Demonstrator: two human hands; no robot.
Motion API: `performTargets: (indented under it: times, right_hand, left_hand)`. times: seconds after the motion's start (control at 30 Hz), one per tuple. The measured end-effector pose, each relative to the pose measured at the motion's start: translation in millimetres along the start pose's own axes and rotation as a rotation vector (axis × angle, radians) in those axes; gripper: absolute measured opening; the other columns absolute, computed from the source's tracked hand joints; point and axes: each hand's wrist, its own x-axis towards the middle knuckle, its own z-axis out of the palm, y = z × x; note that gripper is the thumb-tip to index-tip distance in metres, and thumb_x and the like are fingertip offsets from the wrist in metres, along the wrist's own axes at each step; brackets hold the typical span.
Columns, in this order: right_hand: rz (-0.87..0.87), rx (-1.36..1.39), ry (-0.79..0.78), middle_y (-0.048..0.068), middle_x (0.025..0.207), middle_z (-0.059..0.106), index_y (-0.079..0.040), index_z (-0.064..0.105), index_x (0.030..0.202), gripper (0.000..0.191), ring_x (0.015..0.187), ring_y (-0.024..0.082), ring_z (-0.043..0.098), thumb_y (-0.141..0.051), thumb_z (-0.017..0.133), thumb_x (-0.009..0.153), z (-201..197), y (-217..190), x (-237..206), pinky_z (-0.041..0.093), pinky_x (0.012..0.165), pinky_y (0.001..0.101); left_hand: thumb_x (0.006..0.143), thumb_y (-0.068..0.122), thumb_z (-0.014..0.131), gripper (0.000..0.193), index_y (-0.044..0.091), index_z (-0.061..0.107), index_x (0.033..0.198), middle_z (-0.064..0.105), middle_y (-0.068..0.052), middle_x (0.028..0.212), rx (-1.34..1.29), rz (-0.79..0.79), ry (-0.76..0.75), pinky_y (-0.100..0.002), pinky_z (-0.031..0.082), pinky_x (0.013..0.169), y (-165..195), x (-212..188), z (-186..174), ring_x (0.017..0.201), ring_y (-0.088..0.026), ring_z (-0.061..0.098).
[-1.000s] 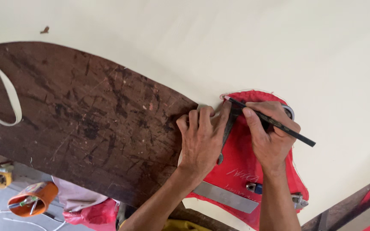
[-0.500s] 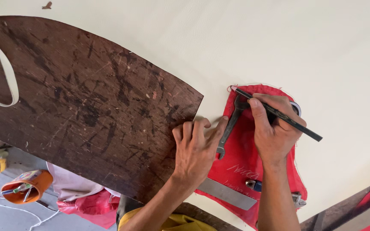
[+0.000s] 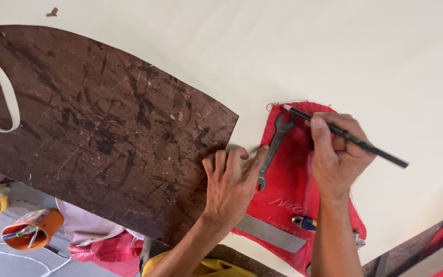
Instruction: The person lays a red fabric shoe upper on a sheet of white pattern paper, places a bearing, two wrenches, an adjustable wrench and a washer on the fabric to hold it flat, and traces around its edge with a pencil, repositioning the weights as they work around the outline.
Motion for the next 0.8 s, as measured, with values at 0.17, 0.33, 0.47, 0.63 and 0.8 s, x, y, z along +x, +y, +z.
performTargets:
  times: [0.17, 0.33, 0.47, 0.63, 0.8]
  right_hand:
    - [-0.044, 0.023, -0.079, 0.004, 0.090, 0.068, 0.005, 0.066, 0.106, 0.008, 0.072, 0.003, 0.055, 0.000, 0.070, 0.111, -14, 5, 15, 0.043, 0.064, 0.0166]
    - [-0.055, 0.093, -0.224, 0.006, 0.095, 0.069, 0.005, 0.064, 0.105, 0.008, 0.082, 0.007, 0.061, 0.001, 0.067, 0.111, -26, 14, 37, 0.049, 0.074, 0.0199]
    - [-0.038, 0.117, -0.360, 0.006, 0.096, 0.070, 0.006, 0.065, 0.106, 0.007, 0.084, 0.008, 0.060, 0.001, 0.066, 0.111, -30, 21, 68, 0.049, 0.077, 0.0211]
    - [-0.054, 0.149, -0.682, 0.005, 0.099, 0.071, 0.001, 0.069, 0.108, 0.006, 0.083, 0.010, 0.062, 0.001, 0.069, 0.102, -27, 18, 114, 0.048, 0.074, 0.0246]
    - [-0.095, 0.091, -0.880, 0.005, 0.093, 0.070, -0.001, 0.071, 0.100, 0.013, 0.088, 0.013, 0.064, 0.001, 0.079, 0.090, -18, 8, 137, 0.050, 0.081, 0.0286]
  left_hand:
    - [0.090, 0.013, 0.080, 0.048, 0.015, 0.064, 0.135, 0.052, -0.004, 0.112, -0.024, 0.016, 0.143, -0.047, 0.040, 0.088, 0, 19, 0, 0.101, -0.022, 0.050]
    - [0.098, 0.018, 0.077, 0.039, 0.013, 0.064, 0.135, 0.054, -0.003, 0.111, -0.063, -0.032, 0.189, -0.045, 0.039, 0.087, 0, 55, 1, 0.102, -0.021, 0.051]
    - [0.099, 0.019, 0.073, 0.035, 0.012, 0.066, 0.132, 0.054, -0.004, 0.108, -0.108, -0.072, 0.212, -0.047, 0.038, 0.089, 5, 79, -1, 0.102, -0.022, 0.052]
    - [0.096, 0.018, 0.073, 0.021, 0.015, 0.070, 0.117, 0.057, -0.002, 0.106, -0.170, -0.146, 0.245, -0.047, 0.037, 0.092, 12, 90, -6, 0.105, -0.023, 0.054]
    - [0.095, 0.016, 0.076, 0.018, 0.016, 0.069, 0.111, 0.059, 0.003, 0.106, -0.207, -0.125, 0.273, -0.044, 0.037, 0.095, 13, 89, -8, 0.105, -0.019, 0.056]
